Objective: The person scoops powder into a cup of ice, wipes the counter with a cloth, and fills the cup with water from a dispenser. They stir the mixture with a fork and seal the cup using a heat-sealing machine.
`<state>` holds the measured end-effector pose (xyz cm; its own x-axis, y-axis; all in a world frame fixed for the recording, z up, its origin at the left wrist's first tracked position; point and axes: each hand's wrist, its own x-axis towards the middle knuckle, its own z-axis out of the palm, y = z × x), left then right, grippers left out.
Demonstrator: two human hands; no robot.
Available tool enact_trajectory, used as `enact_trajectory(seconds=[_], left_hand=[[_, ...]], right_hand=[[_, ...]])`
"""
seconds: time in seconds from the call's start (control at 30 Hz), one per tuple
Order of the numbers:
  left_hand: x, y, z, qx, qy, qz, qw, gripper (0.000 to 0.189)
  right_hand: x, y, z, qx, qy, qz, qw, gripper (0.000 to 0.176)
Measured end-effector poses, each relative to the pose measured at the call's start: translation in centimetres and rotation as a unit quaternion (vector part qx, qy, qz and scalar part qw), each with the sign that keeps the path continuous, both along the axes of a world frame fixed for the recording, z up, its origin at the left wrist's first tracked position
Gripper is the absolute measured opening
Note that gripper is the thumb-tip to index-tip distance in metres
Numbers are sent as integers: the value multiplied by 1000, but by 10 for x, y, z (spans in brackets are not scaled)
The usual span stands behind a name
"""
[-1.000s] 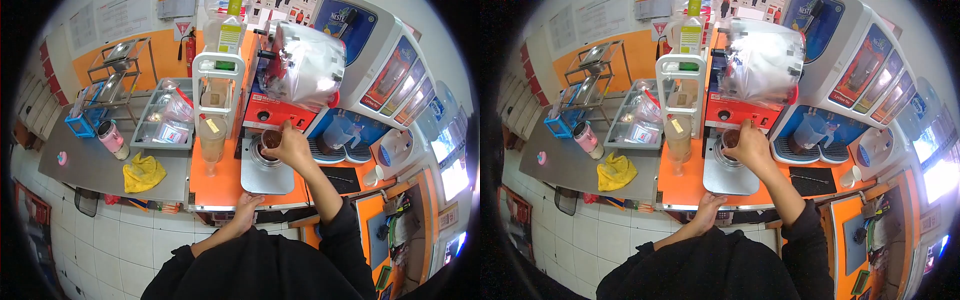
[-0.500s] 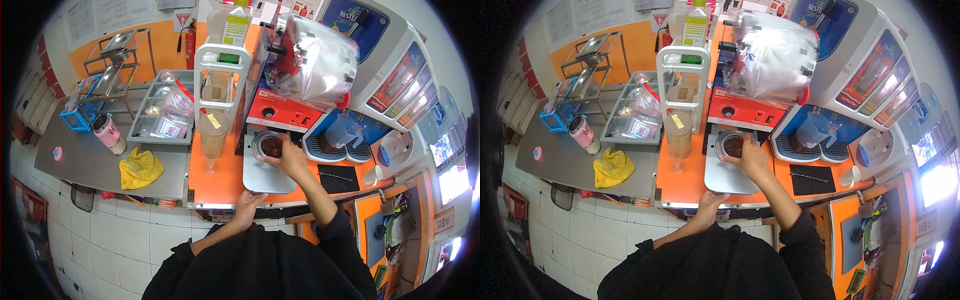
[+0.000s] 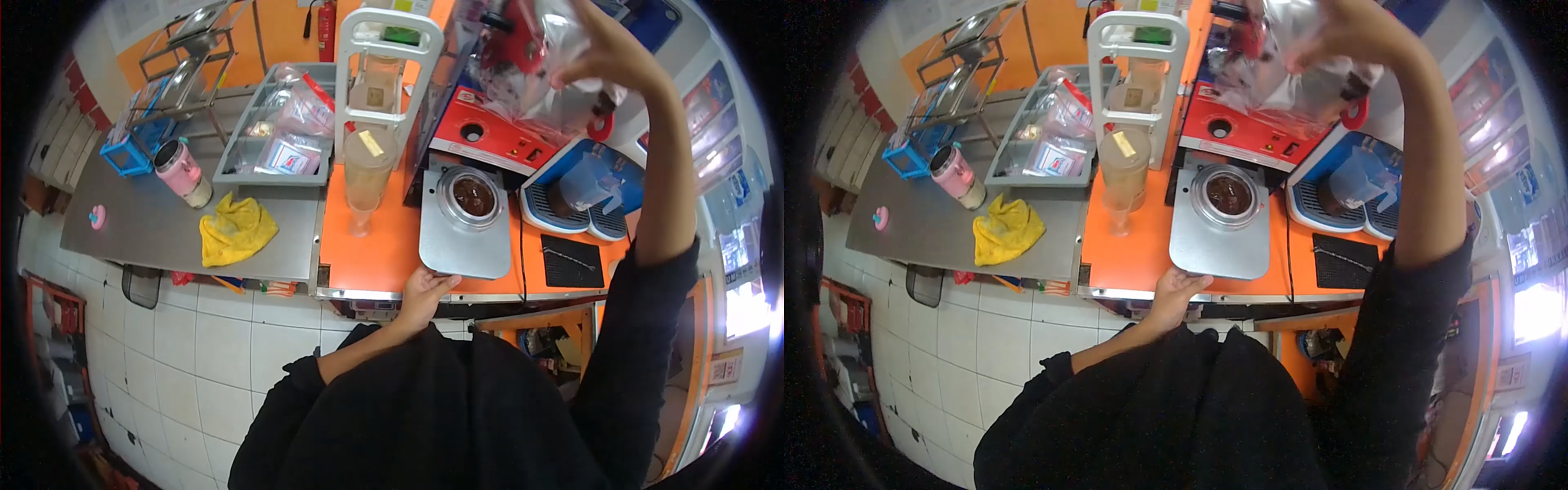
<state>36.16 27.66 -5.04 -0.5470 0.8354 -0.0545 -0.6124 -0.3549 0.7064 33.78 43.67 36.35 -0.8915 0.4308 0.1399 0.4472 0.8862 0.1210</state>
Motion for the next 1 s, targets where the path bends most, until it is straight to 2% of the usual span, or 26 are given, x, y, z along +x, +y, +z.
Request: enact_trajectory(seconds=[0.03, 0.07, 0.1, 0.17, 0.27, 0.37, 0.43, 0.47, 0.5, 0.57, 0.63, 0.67, 0.73, 0.8, 0.87, 0.9, 0.97, 1.0], left_hand=[[-1, 2, -4, 7, -3, 1, 1000, 33], [0, 2, -4, 8, -7, 6, 1000, 33], [1, 3, -3, 17, -16, 12, 1000, 32], [2, 5, -1, 27, -21, 16, 999, 32], [-4, 10, 4, 20, -2, 12, 1000, 32], [-14, 18, 16, -37, -15, 33, 999, 34], [-23, 29, 24, -16, 4, 50, 999, 31], [-27, 35, 27, -17, 10, 50, 999, 32], [-30, 41, 29, -18, 15, 53, 998, 32], [-38, 58, 29, -20, 12, 66, 998, 29], [-51, 80, 23, -23, 7, 85, 996, 27], [-57, 91, 17, -32, 2, 101, 994, 25], [-72, 110, 8, -33, -2, 116, 993, 24], [-86, 132, -2, -15, 1, 129, 991, 25], [-89, 141, -1, 2, 0, 145, 989, 25], [-86, 141, 1, -8, -2, 164, 986, 26], [-86, 143, 3, -22, -1, 184, 983, 27], [-87, 144, 2, -16, -1, 186, 982, 27]], right_hand=[[4, -16, -3, -40, 50, 14, 998, 123], [0, -29, -22, 78, 57, -91, 991, 124], [10, 40, -66, 268, 265, 175, 910, 91], [11, 24, -101, 331, 351, 102, 870, 94], [10, 28, -127, 394, 379, 86, 833, 94], [15, 18, -139, 344, 369, 69, 860, 94], [26, 5, -140, 319, 322, 44, 890, 99], [36, -11, -133, 243, 295, 44, 923, 104], [44, -20, -125, 222, 301, 73, 924, 86], [58, -25, -97, 107, 309, 124, 937, 65], [63, -15, -52, 16, 411, 169, 895, 44], [56, 1, -30, 72, 488, 150, 857, 36], [32, 65, 11, 228, 521, 93, 818, 37], [5, 133, 37, 378, 441, -45, 813, 40], [-10, 191, 46, 466, 384, -83, 793, 33], [-14, 199, 51, 466, 387, -82, 791, 33], [-20, 214, 54, 451, 298, -104, 835, 25], [-21, 213, 56, 448, 299, -103, 836, 25]])
